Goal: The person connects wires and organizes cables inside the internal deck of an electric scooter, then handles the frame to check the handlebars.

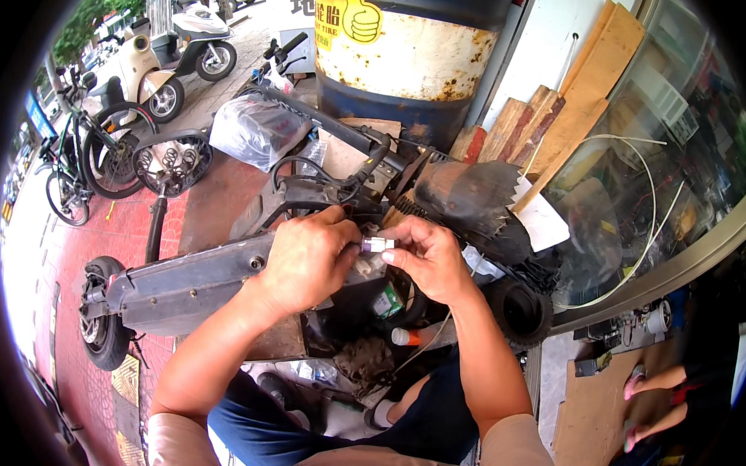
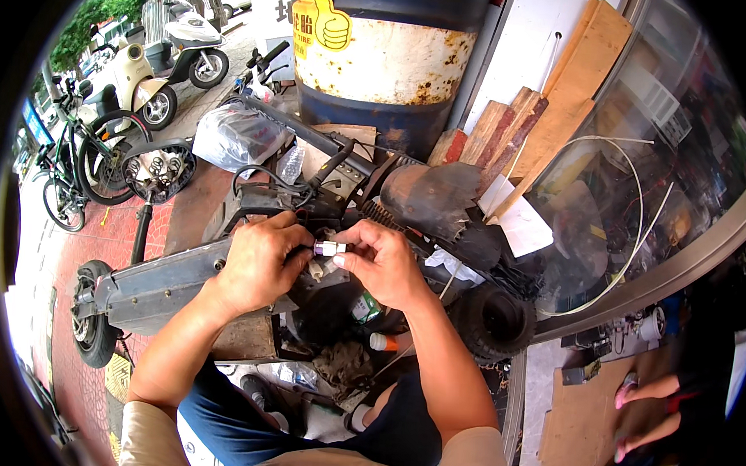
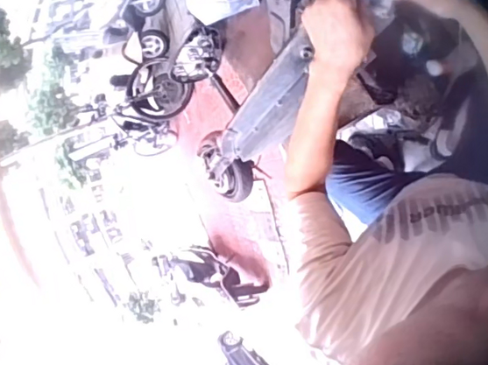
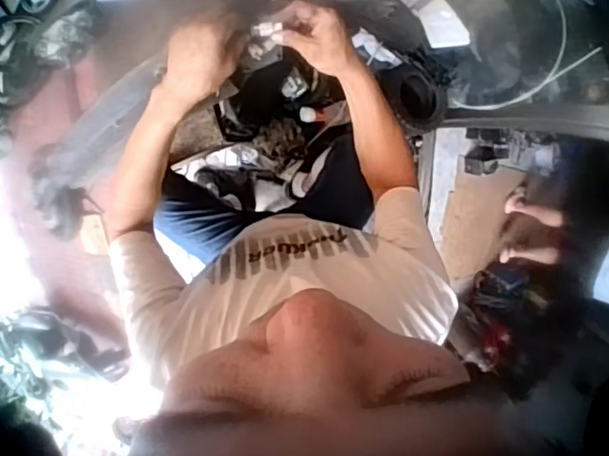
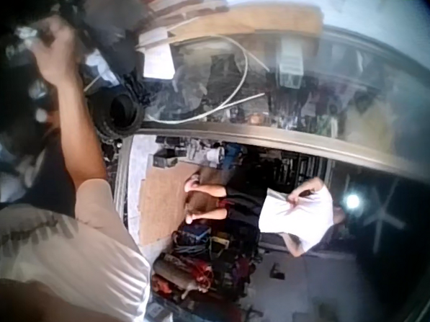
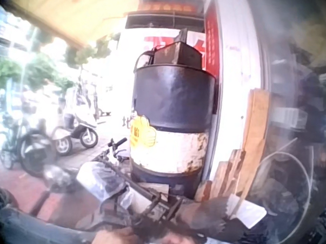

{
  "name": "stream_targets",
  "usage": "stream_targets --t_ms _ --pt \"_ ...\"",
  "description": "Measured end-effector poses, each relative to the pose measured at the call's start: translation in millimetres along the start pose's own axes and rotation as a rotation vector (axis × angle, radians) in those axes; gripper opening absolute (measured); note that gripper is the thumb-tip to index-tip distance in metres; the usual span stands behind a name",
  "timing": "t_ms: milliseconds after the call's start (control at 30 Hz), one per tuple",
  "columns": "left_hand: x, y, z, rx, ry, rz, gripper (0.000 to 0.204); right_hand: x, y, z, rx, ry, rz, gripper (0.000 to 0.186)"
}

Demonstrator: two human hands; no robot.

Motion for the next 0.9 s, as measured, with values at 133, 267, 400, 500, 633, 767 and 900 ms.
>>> stream_targets --t_ms 133,267,400,500,633,767,900 --pt "0 -3 1 -0.001 -0.008 -0.026 0.014 -3 -8 2 0.035 -0.022 -0.055 0.018" --pt "0 -3 2 -0.013 -0.028 -0.058 0.014 -7 -16 1 0.094 -0.042 -0.05 0.017" --pt "-5 -6 -1 0.0 -0.052 -0.084 0.013 -11 -34 1 0.193 -0.087 -0.193 0.022" --pt "-7 -8 -1 -0.011 -0.044 -0.067 0.012 -19 -30 5 0.208 -0.087 -0.22 0.021" --pt "-6 -9 2 -0.024 -0.038 -0.005 0.018 -17 -27 9 0.193 -0.037 -0.259 0.02" --pt "7 5 4 0.067 0.007 0.153 0.031 -4 -18 16 0.232 0.157 0.091 0.029" --pt "42 21 5 -0.042 0.222 0.302 0.052 -23 -30 12 0.231 0.017 0.501 0.037"
Point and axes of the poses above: each hand's wrist, its own z-axis towards the middle knuckle, its own x-axis out of the back of the hand, y = z × x, the point moved 10 cm from there along z, towards the middle knuckle, and after that the axes turned 4 degrees about z, right-handed, at the moved point
